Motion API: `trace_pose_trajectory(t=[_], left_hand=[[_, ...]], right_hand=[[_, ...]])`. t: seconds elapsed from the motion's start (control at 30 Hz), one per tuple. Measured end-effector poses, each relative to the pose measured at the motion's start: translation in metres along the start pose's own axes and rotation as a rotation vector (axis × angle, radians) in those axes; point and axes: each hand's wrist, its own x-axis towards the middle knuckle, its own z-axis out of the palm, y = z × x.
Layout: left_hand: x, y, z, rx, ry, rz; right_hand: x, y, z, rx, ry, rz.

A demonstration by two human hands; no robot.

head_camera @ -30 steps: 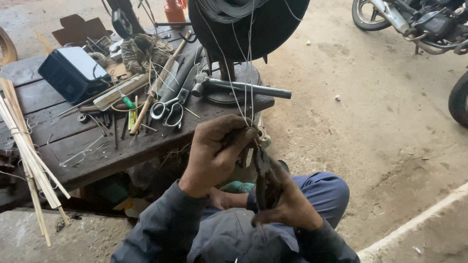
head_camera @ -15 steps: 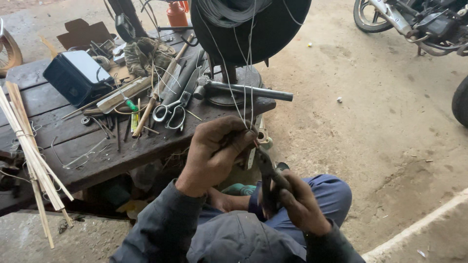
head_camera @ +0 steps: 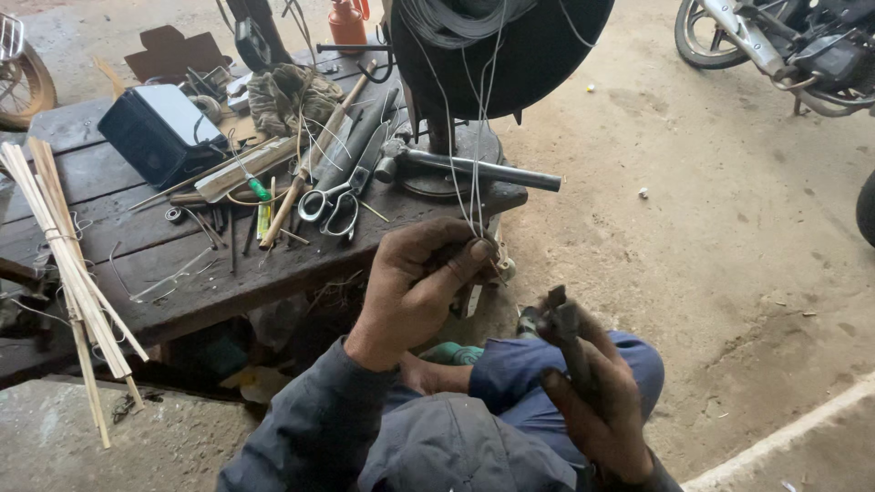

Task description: The person pulls wire from a spool, cuts it with shears, and twists two strands together using pliers. They repeat this process to form multiple twisted wire segments, placing the finished pieces on the workbench.

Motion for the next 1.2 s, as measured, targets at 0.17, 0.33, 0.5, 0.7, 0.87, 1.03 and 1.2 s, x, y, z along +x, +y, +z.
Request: trace_pose_trajectory(t=[0.17, 0.33, 0.5, 0.7, 0.87, 1.03, 1.2], left_hand=[[-0.003, 0.002, 0.01, 0.057, 0.083, -0.06], [-0.003, 0.001, 0.016, 0.039, 0.089, -0.003], [-0.002, -0.004, 0.017, 0.043, 0.097, 0.02], [-0.003, -0.004, 0.014, 0.097, 0.086, 0.035], [-0.001, -0.001, 0.01, 0.135, 0.03, 0.03], [0.0, -0.003, 0.01, 0.079, 0.028, -0.03], [-0.003, -0.005, 0.013, -0.003, 0.082, -0.05]], right_hand=[[0.009, -0.019, 0.008, -0.779, 0.234, -0.238], [0.015, -0.025, 0.009, -0.799, 0.247, -0.254], [0.013, -0.022, 0.013, -0.756, 0.261, -0.265], [0.009, -0.007, 0.01, -0.747, 0.217, -0.297], [0.006, 0.02, -0.004, 0.225, -0.128, 0.185], [-0.01, 0.049, 0.007, 1.421, -0.542, 0.515], [-0.023, 0.054, 0.016, 1.179, -0.341, 0.563]])
